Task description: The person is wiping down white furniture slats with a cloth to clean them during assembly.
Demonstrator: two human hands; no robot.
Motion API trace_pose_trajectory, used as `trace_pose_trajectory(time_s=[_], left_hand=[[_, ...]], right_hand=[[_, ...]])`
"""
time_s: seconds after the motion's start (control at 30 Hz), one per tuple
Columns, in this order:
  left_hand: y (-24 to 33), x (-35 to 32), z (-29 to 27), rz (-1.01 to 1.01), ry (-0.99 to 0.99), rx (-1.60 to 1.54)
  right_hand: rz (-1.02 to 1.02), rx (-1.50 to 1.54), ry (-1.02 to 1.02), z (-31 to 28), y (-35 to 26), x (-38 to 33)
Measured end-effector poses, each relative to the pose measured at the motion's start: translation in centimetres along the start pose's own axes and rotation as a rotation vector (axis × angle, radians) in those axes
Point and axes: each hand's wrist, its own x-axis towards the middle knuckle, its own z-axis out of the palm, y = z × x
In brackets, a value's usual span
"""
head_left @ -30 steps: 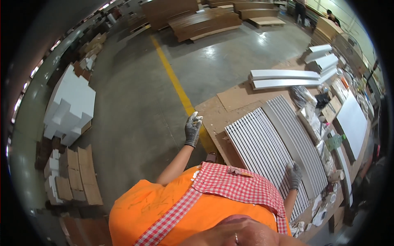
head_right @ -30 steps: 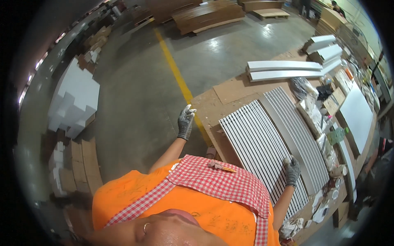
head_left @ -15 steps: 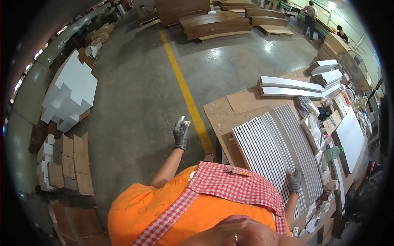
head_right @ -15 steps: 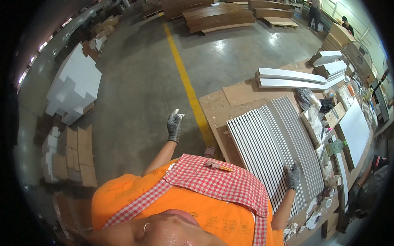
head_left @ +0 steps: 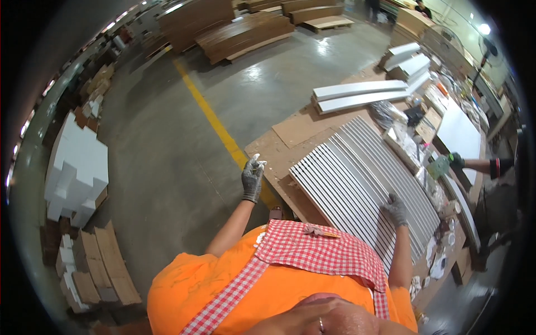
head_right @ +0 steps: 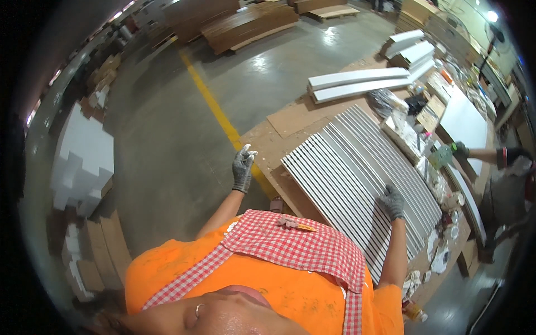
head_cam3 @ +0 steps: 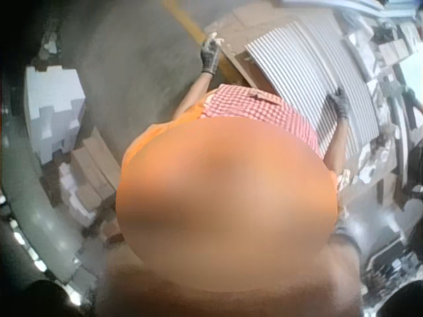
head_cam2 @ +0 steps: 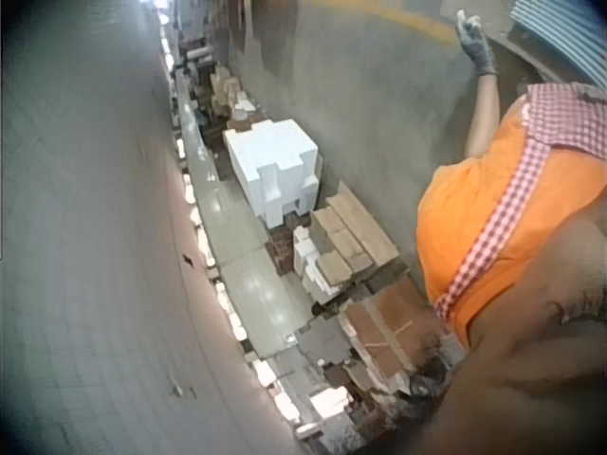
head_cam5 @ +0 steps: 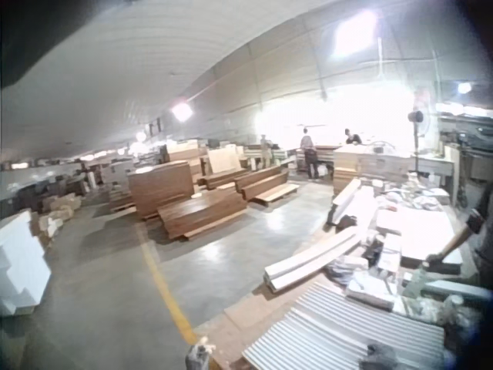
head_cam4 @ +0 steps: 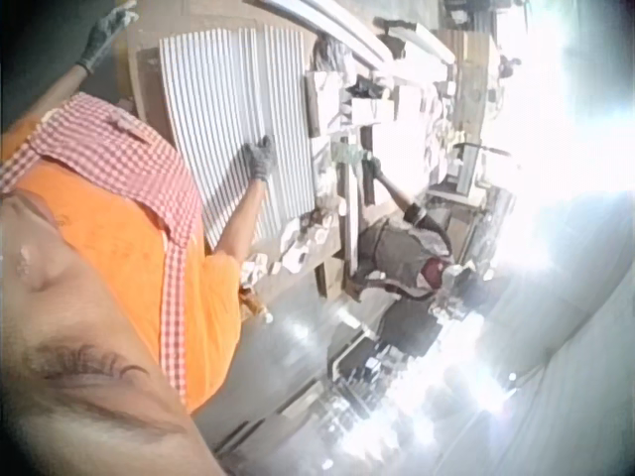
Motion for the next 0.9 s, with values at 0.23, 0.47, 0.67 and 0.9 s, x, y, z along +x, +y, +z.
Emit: trace_pose_trajectory(time_s=[0.23, 0.47, 0.67, 0.9], left_hand=[[4.1, 1.3, 4.9, 0.334, -0.214, 0.267], [19.2, -0.3, 17.6, 0.994, -0.732, 0.351], [20.1, -1.5, 23.6, 0.808, -1.433, 1.040], [15.3, -4.2, 21.0, 0.412, -1.599, 0.954]], right_hand=[[-0.111, -0.368, 0.250, -4.8, -11.3, -4.9], [-0.332, 0.037, 0.234, -4.1, -11.8, -9.0], [-0.470, -0.572, 0.145, -1.3, -19.8, -12.7], [-0.618, -0.661, 0.180, 0.6, -19.4, -14.5]])
